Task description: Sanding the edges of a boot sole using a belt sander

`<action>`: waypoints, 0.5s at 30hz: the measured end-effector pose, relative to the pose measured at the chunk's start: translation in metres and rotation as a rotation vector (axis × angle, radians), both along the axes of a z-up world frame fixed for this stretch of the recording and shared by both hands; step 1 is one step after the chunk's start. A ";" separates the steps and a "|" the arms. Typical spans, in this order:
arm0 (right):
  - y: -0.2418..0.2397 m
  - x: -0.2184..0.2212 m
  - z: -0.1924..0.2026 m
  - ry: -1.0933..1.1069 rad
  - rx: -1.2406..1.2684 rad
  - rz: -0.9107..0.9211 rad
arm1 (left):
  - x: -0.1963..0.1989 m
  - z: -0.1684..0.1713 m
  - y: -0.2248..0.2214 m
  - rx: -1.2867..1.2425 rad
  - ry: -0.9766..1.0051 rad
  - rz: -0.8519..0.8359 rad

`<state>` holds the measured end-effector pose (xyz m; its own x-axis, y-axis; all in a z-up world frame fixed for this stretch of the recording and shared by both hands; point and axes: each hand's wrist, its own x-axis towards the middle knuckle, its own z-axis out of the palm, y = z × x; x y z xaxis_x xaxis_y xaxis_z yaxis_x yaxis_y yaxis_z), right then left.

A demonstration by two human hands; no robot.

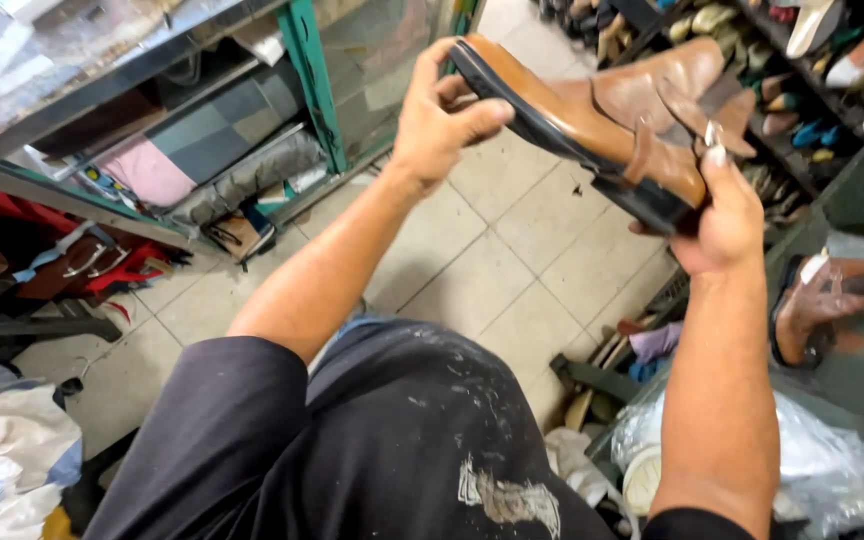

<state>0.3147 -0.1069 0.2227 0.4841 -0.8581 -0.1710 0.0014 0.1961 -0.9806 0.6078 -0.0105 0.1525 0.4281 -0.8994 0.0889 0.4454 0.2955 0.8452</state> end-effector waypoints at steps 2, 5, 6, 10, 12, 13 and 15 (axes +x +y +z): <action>-0.010 0.013 -0.020 0.085 0.080 -0.174 | 0.022 -0.021 0.006 0.030 0.122 0.011; -0.005 0.043 -0.034 0.114 0.106 -0.122 | 0.053 -0.051 0.020 0.104 0.193 0.026; -0.004 0.052 -0.042 0.128 0.125 -0.132 | 0.062 -0.062 0.026 0.124 0.206 0.017; 0.008 0.089 -0.066 0.199 0.205 -0.140 | 0.099 -0.106 0.055 0.174 0.198 0.050; 0.015 0.105 -0.075 0.228 0.233 -0.116 | 0.115 -0.122 0.073 0.170 0.203 0.037; 0.017 0.110 -0.082 0.223 0.245 -0.089 | 0.122 -0.128 0.082 0.166 0.153 -0.003; 0.018 0.118 -0.098 0.223 0.270 -0.050 | 0.134 -0.131 0.103 0.176 0.109 -0.029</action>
